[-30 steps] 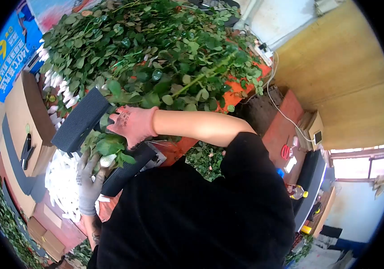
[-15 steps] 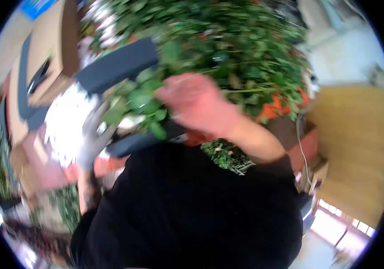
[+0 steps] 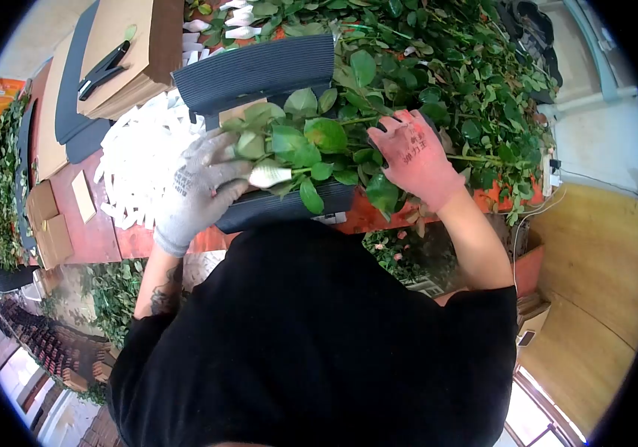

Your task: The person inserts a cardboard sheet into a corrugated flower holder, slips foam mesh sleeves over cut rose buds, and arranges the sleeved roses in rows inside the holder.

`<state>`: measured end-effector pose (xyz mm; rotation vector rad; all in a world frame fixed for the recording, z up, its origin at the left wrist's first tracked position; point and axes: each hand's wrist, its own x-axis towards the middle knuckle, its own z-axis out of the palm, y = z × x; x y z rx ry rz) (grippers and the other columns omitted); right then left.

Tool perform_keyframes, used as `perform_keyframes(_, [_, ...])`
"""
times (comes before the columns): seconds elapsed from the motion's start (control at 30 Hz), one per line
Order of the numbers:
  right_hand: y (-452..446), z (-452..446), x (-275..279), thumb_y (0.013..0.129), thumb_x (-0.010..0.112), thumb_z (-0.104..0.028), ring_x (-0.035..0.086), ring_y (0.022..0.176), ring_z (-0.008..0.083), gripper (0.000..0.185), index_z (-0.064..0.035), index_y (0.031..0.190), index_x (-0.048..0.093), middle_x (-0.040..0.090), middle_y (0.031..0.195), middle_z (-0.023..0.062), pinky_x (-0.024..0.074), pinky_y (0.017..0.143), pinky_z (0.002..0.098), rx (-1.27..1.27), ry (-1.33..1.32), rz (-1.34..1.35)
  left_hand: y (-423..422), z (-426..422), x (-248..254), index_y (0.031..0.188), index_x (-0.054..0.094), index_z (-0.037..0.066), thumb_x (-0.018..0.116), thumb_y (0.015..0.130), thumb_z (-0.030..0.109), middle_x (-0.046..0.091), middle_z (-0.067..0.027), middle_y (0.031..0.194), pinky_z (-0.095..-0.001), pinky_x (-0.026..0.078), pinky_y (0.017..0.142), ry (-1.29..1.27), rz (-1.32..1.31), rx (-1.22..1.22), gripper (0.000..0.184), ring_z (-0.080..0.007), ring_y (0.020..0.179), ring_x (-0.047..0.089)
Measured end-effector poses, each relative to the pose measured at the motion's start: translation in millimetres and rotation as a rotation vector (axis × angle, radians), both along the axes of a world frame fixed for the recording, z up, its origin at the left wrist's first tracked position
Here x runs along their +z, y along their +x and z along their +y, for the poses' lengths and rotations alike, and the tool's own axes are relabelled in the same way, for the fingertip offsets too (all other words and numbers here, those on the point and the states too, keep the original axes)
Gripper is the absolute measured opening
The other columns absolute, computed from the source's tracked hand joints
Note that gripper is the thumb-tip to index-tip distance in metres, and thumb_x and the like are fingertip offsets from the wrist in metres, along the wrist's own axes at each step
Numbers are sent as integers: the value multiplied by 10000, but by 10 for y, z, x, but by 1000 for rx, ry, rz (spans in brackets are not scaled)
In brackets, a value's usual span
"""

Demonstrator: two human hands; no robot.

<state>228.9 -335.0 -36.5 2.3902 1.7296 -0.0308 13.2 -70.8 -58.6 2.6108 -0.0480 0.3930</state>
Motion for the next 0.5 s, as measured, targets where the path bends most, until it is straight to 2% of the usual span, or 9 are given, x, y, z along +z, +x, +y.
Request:
perform_keyframes(0.07, [-58,41,185,652,699,-215,502,1105,289,509,-109,1137,586,567,1122,90,370,994,435,-43,12,36,-48,-13,-30,1002,702,155,744,697,181,566,-125,1216,-403,430,935,-57,-4,-9,309,-326,1120,535])
perform_keyframes(0.13, [-39,-6,270,656,704,-201,512,1055,304,426,-120,1066,618,573,1083,91,415,950,423,19,218,-93,-106,-28,-52,1049,684,106,729,681,55,522,-175,1279,-403,422,984,-313,81,79,375,-342,1183,502])
perform_keyframes(0.17, [-30,26,369,661,700,-190,516,1045,309,406,-124,1053,622,573,1080,95,434,926,422,14,231,-130,-116,-1,-94,1188,606,68,739,710,133,501,-187,1302,-393,425,978,-294,76,98,501,-321,1189,506])
perform_keyframes(0.2, [-20,54,482,665,696,-180,519,1036,313,385,-127,1041,627,572,1078,99,454,903,420,5,243,-169,-128,26,-145,1188,606,68,739,710,133,501,-187,1302,-393,425,978,-294,76,98,501,-321,1189,506])
perform_keyframes(0.27, [114,37,613,670,674,-110,512,1083,343,385,-115,1051,620,561,1127,115,468,905,429,36,311,-97,-142,94,-266,1315,473,7,725,762,228,511,-177,1292,-371,417,982,-544,-56,136,647,-279,1190,510])
perform_keyframes(0.3, [241,20,614,679,663,-80,501,1115,347,395,-104,1070,611,553,1154,120,456,927,427,76,351,-62,-165,172,-336,1357,393,-36,696,804,295,516,-164,1276,-358,394,998,-634,45,148,712,-235,1177,509])
perform_keyframes(0.33, [378,24,607,689,653,-50,490,1147,351,406,-93,1090,602,546,1182,125,445,949,425,119,391,-25,-147,194,-340,1357,393,-36,696,804,295,516,-164,1276,-358,394,998,-636,39,150,712,-235,1177,509])
perform_keyframes(0.4, [625,73,432,703,640,-28,483,1165,349,415,-86,1111,590,537,1205,129,434,963,417,85,438,8,-129,238,-337,1350,413,-21,683,818,190,561,-157,1203,-343,456,922,-968,102,233,633,-229,1079,569])
perform_keyframes(0.5, [786,98,243,701,616,35,477,1193,339,462,-74,1148,574,532,1230,142,402,1000,401,41,490,149,-119,304,-281,1361,398,-29,656,857,233,570,-142,1158,-317,480,853,-934,95,287,624,-182,1002,575])
